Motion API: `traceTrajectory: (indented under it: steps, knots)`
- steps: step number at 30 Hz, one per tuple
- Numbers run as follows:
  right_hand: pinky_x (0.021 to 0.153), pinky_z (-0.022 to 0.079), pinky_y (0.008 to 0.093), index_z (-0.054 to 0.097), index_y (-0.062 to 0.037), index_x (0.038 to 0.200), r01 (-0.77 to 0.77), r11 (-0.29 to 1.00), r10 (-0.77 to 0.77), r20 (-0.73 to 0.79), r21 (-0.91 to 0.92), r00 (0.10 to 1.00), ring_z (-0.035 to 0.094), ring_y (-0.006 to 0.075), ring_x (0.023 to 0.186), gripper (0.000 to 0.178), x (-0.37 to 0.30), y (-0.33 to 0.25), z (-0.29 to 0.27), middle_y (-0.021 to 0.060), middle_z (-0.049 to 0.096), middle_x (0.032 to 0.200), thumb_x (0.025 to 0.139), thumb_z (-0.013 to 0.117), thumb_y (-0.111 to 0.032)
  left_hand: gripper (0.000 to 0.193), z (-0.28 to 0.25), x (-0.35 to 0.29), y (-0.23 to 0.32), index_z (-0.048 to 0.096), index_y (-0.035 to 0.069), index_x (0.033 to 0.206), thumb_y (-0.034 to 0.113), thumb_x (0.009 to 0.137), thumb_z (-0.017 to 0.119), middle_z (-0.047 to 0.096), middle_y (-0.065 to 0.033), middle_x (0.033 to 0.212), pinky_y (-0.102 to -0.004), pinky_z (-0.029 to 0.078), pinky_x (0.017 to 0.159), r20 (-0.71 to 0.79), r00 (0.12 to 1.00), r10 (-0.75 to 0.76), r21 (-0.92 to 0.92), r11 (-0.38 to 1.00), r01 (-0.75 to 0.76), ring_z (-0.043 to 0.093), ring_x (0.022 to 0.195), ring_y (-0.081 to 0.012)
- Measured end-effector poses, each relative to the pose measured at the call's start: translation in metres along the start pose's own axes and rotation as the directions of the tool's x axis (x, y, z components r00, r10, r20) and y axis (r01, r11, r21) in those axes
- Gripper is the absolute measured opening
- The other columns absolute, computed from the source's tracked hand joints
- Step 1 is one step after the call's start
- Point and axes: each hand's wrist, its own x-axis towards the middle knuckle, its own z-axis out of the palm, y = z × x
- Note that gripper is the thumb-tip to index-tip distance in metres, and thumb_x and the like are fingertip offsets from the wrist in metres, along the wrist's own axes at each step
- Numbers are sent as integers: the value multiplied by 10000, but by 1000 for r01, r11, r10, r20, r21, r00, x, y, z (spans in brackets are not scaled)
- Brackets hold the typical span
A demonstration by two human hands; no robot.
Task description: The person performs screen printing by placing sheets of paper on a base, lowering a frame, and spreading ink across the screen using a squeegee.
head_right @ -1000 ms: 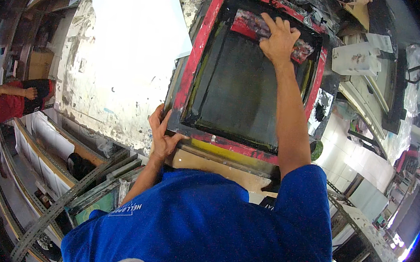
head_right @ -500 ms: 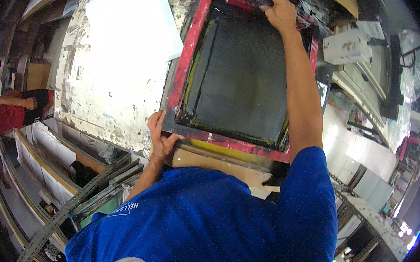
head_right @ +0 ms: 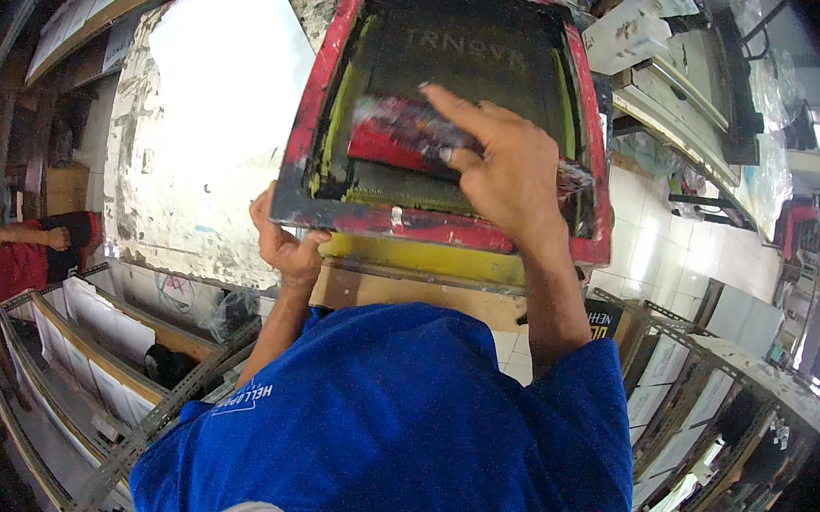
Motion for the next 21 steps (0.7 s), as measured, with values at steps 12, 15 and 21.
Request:
traceTrajectory:
  steps: [12, 15, 21]
  knots:
    - [726, 586, 356, 770, -21, 1131, 527, 831, -547, -432, -178, 717, 738, 284, 757, 454, 79, -61, -104, 258, 743, 882, 705, 666, -136, 466, 102, 183, 30, 395, 53, 1402, 49, 989, 611, 553, -63, 1164, -330, 519, 957, -401, 915, 44, -569, 771, -287, 575, 1049, -171]
    - [750, 580, 356, 769, -16, 1127, 470, 870, -493, -316, -151, 810, 733, 293, 785, 452, 103, -74, -129, 255, 746, 898, 709, 652, -140, 385, 155, 213, -57, 593, 36, 1278, 173, 950, 742, 601, -112, 1172, -366, 501, 913, -42, 995, -95, -233, 969, 83, 573, 1020, -235]
    - [797, 571, 361, 765, -2, 1121, 411, 905, -424, -205, -107, 882, 723, 307, 820, 423, 124, -75, -162, 238, 753, 943, 746, 657, -162, 341, 240, 216, -147, 742, 105, 1084, 328, 838, 821, 702, -156, 1145, -464, 533, 854, 273, 959, 73, 530, 821, -213, 642, 1039, -365]
